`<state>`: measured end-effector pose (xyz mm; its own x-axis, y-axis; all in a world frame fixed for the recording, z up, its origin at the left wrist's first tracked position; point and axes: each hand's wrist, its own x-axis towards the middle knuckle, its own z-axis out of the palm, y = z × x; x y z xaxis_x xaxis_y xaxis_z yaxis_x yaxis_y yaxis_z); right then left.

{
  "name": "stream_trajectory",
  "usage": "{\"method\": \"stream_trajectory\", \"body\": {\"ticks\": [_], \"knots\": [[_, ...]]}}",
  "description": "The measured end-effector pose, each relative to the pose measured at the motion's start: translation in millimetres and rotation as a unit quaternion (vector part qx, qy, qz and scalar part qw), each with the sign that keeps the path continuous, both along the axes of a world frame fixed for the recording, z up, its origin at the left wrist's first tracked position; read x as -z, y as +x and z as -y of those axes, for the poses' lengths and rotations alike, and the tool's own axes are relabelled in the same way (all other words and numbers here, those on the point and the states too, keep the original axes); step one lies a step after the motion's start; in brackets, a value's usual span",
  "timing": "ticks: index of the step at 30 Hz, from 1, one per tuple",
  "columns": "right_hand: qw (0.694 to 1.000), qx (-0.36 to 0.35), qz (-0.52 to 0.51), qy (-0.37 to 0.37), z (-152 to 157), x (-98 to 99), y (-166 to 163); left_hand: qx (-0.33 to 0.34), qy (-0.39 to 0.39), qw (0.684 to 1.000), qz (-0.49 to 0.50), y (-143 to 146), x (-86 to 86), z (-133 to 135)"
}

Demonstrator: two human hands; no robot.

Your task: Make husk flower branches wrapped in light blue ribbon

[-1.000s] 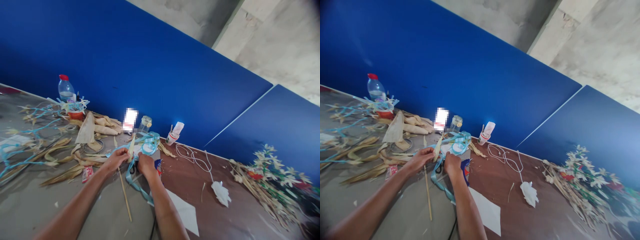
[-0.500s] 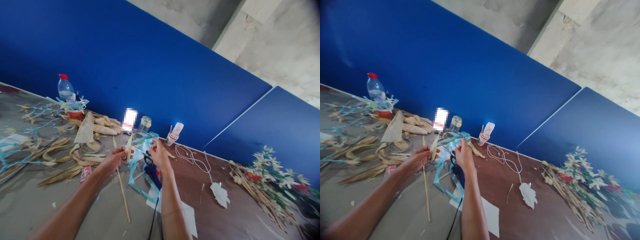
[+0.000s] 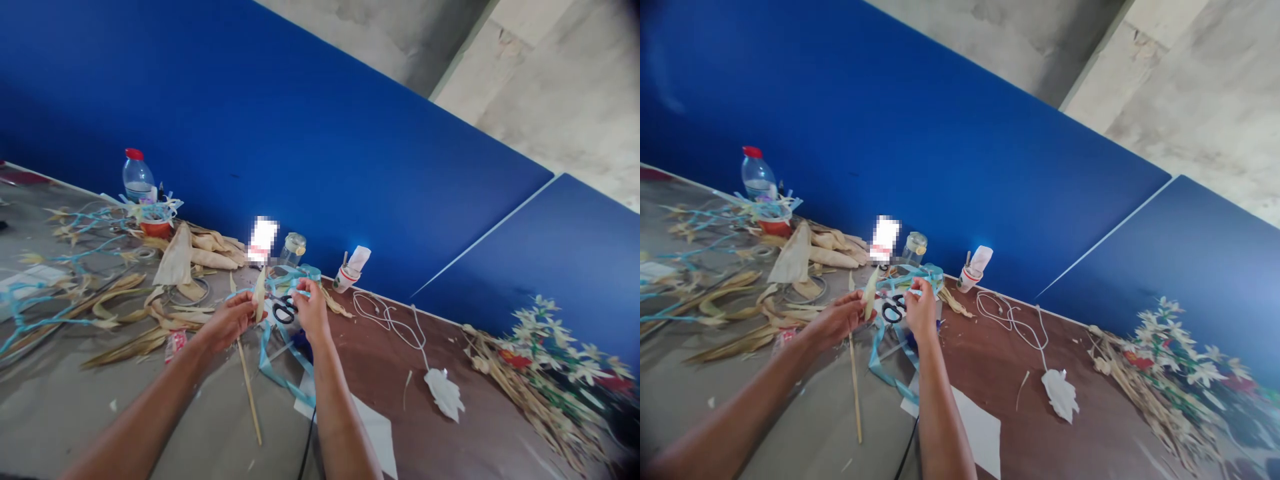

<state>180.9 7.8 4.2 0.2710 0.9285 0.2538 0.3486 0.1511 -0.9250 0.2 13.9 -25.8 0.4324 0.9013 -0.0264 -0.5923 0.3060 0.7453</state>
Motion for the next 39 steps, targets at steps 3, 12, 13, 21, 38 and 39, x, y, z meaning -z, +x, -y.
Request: {"method": "stream_trajectory", "body": {"ticks": [3, 12, 13, 21, 38, 39], "knots": [[0.998, -0.038, 0.04, -0.023, 1.3, 2.6, -10.5, -0.022, -0.004, 1.0, 0.018, -2.5, -3.1, -0.6], [0.966, -0.028, 0.258, 0.0, 19.1, -12.1, -21.6, -0.11, -0.036, 0.993, 0.012, -1.3, -6.2, -2.8], [0.969, -0.057, 0.24, -0.009, 22.0, -14.8, -23.5, -0.112, -0.033, 0.993, 0.019, -1.8, -5.7, -3.3], [0.975, -0.162, 0.149, -0.036, 18.6, -7.6, -30.3, -0.091, -0.029, 0.992, 0.077, -13.8, -9.3, -0.3], [0.94, -0.295, 0.112, -0.131, 18.6, -8.4, -13.1, -0.073, -0.044, 0.995, 0.052, -14.9, -12.1, 3.5], [0.94, -0.294, 0.112, -0.132, 16.8, -5.9, -12.4, -0.075, -0.046, 0.995, 0.051, -14.6, -12.8, 3.9]]}}
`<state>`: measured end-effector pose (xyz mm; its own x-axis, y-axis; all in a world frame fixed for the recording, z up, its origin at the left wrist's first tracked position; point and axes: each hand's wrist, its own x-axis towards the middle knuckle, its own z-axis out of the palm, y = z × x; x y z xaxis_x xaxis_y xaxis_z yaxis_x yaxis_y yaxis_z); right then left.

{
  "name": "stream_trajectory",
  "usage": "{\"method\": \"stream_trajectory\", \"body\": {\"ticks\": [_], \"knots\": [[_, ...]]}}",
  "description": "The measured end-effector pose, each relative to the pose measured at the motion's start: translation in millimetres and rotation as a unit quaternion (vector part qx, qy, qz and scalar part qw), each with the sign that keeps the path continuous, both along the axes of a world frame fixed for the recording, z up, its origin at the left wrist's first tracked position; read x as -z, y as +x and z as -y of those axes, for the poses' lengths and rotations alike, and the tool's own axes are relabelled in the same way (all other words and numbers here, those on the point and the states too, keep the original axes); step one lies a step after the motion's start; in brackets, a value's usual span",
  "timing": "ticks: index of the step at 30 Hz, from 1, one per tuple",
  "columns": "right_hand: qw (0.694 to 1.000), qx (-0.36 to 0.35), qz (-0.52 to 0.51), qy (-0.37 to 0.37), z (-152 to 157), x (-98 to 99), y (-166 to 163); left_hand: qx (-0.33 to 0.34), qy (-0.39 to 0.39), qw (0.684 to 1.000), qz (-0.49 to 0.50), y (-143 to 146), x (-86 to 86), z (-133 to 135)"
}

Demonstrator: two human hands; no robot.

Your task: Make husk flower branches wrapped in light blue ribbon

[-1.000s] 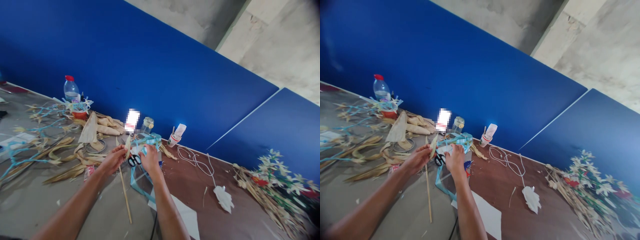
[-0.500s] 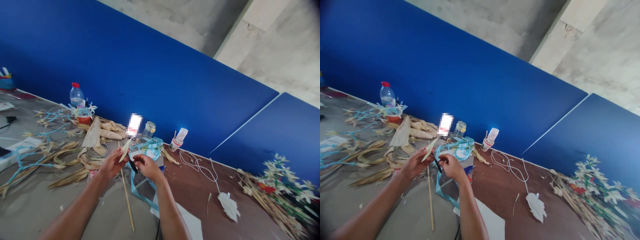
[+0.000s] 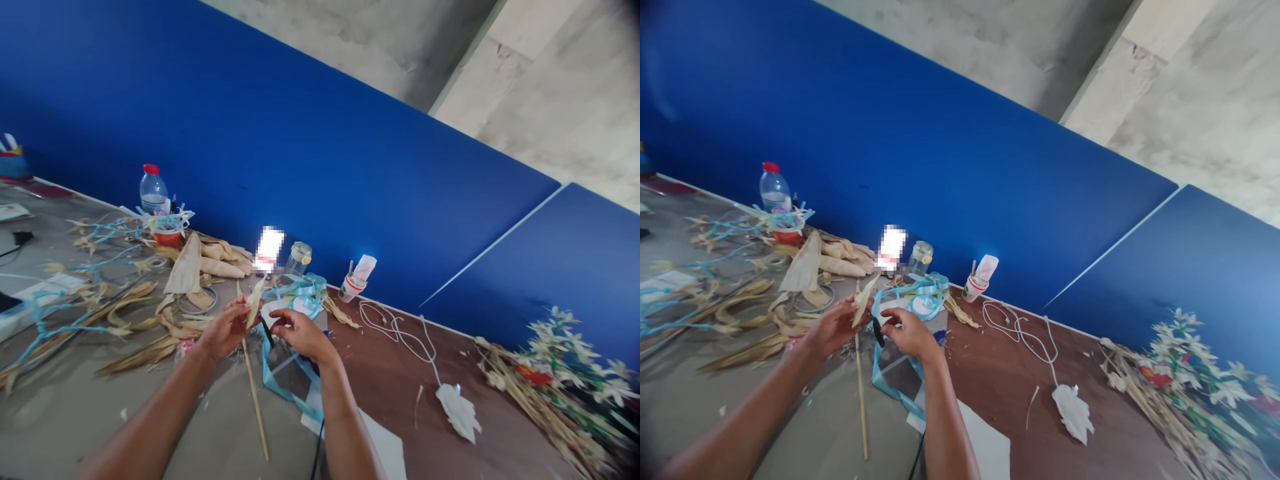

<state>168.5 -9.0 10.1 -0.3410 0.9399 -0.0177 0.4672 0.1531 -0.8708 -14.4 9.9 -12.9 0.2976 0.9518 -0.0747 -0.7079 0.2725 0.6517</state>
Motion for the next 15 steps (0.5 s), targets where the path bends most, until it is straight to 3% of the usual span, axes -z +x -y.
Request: {"method": "stream_trajectory", "body": {"ticks": [10, 15], "knots": [[0.998, -0.029, -0.026, -0.054, -3.2, 8.6, -0.2, 0.018, 0.024, 0.999, -0.014, 2.9, 4.0, -0.1], [0.999, -0.041, -0.026, -0.022, -3.6, 11.1, -1.3, 0.026, 0.024, 0.999, 0.006, 0.0, 1.2, 0.0]]}}
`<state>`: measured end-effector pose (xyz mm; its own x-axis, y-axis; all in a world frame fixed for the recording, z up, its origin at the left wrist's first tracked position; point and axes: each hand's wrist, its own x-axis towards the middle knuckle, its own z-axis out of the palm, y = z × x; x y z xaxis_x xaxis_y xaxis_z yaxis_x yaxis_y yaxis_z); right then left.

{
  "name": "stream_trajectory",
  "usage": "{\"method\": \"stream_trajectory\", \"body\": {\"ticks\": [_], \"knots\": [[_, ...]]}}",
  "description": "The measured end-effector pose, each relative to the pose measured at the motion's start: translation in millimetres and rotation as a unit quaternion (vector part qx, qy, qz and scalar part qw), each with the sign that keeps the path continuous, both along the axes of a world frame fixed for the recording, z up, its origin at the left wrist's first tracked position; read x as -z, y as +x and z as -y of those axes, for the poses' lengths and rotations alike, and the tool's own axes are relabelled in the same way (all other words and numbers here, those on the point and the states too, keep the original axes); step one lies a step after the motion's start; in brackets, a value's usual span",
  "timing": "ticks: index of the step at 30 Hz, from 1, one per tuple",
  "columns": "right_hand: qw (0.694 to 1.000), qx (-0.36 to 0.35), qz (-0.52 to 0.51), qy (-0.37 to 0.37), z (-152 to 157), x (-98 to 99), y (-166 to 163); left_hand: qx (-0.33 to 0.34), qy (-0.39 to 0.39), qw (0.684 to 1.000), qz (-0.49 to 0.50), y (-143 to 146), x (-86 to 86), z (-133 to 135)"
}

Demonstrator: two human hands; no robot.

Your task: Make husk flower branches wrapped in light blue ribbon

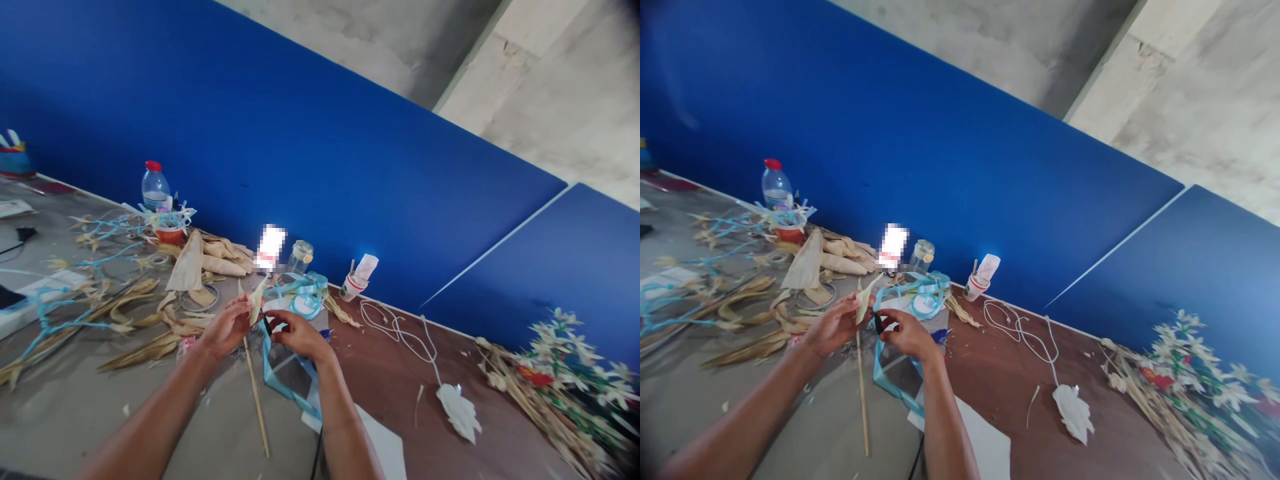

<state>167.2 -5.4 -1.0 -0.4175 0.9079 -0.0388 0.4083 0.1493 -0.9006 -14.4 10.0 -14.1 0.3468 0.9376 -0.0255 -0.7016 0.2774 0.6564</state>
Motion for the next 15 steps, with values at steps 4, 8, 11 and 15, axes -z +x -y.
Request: {"method": "stream_trajectory", "body": {"ticks": [4, 8, 11, 15], "knots": [[0.998, 0.035, -0.009, 0.047, 0.7, -7.0, -3.0, -0.02, -0.027, 0.999, 0.038, -5.9, -5.9, 1.7], [0.991, 0.092, -0.016, 0.093, 0.6, -11.5, -3.5, -0.022, -0.02, 0.997, 0.076, -10.9, -8.4, 2.2], [0.998, 0.045, -0.011, 0.04, 2.5, -8.1, -5.5, -0.024, -0.033, 0.997, 0.066, -11.3, -7.9, 2.3], [0.999, 0.043, -0.001, 0.025, 7.1, -1.7, -11.6, -0.009, -0.037, 0.999, 0.038, -6.2, -8.2, 4.4]]}}
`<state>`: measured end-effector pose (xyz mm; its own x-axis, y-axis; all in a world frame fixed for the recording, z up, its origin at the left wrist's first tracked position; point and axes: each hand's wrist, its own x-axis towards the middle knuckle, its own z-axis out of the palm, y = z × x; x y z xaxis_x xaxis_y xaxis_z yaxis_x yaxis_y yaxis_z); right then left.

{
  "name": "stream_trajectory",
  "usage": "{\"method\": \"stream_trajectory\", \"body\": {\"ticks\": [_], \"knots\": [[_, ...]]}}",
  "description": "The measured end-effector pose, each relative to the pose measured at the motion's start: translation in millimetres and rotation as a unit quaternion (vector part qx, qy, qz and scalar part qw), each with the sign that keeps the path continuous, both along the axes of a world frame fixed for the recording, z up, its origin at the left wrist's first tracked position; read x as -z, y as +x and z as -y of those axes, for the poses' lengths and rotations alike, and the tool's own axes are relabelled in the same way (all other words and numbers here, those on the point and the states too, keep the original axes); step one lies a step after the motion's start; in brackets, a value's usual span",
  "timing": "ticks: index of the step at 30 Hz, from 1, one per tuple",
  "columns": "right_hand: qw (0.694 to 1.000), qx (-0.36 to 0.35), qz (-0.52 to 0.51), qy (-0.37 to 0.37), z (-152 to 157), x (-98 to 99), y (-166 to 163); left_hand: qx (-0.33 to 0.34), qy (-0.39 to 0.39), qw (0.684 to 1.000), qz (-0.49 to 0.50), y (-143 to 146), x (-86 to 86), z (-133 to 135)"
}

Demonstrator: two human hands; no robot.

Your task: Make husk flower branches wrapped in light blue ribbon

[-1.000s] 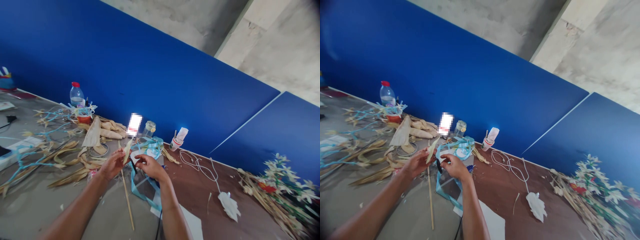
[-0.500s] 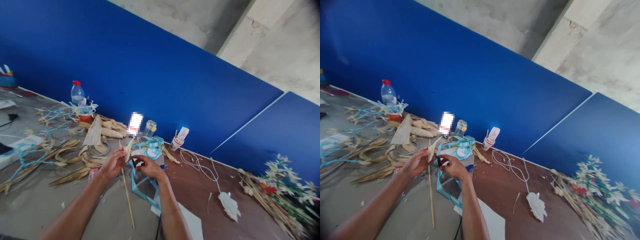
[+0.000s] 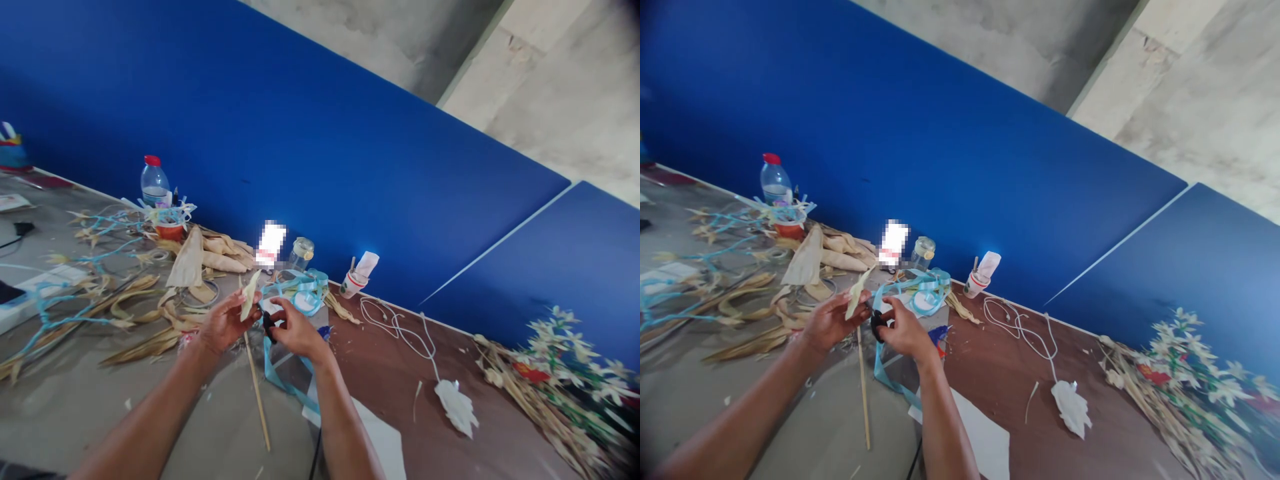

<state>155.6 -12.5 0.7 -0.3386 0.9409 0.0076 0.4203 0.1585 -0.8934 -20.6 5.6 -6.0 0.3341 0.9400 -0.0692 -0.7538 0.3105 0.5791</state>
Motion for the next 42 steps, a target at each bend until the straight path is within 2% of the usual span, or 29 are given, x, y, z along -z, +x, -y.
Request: {"method": "stream_trajectory", "body": {"ticks": [4, 6, 9, 12, 14, 16, 19, 28, 33, 42], "knots": [[0.998, -0.057, -0.016, -0.027, -2.6, 3.3, 2.0, 0.05, 0.039, 0.998, -0.018, 4.9, -2.4, 2.7], [0.997, -0.046, -0.024, -0.052, -7.3, 3.3, 10.2, 0.065, 0.06, 0.996, -0.03, 5.6, -3.0, 2.8], [0.997, 0.017, -0.024, -0.07, -12.2, -1.9, 28.9, 0.037, 0.062, 0.995, -0.063, 6.8, -2.7, 0.9], [0.993, 0.064, -0.07, -0.07, -9.1, -15.2, 45.1, 0.004, 0.065, 0.994, -0.089, 9.6, -0.9, -1.8], [0.99, 0.047, -0.122, -0.059, -3.5, -25.9, 50.4, -0.004, 0.068, 0.993, -0.093, 11.8, 1.1, -3.2], [0.987, 0.001, -0.149, -0.061, 2.0, -33.9, 51.5, -0.007, 0.066, 0.993, -0.095, 13.5, 3.2, -3.9], [0.988, -0.032, -0.121, -0.088, 5.7, -37.0, 51.4, -0.02, 0.065, 0.993, -0.101, 14.5, 6.4, -5.0], [0.989, -0.032, 0.002, -0.145, 6.1, -32.7, 62.6, -0.038, 0.093, 0.987, -0.128, 14.9, 13.1, -11.7], [0.986, -0.046, 0.025, -0.159, 4.9, -33.2, 59.8, -0.048, 0.1, 0.983, -0.149, 17.7, 13.7, -11.4], [0.982, -0.083, 0.035, -0.165, 5.0, -33.0, 53.4, -0.037, 0.088, 0.988, -0.119, 12.2, 18.0, -15.0]]}}
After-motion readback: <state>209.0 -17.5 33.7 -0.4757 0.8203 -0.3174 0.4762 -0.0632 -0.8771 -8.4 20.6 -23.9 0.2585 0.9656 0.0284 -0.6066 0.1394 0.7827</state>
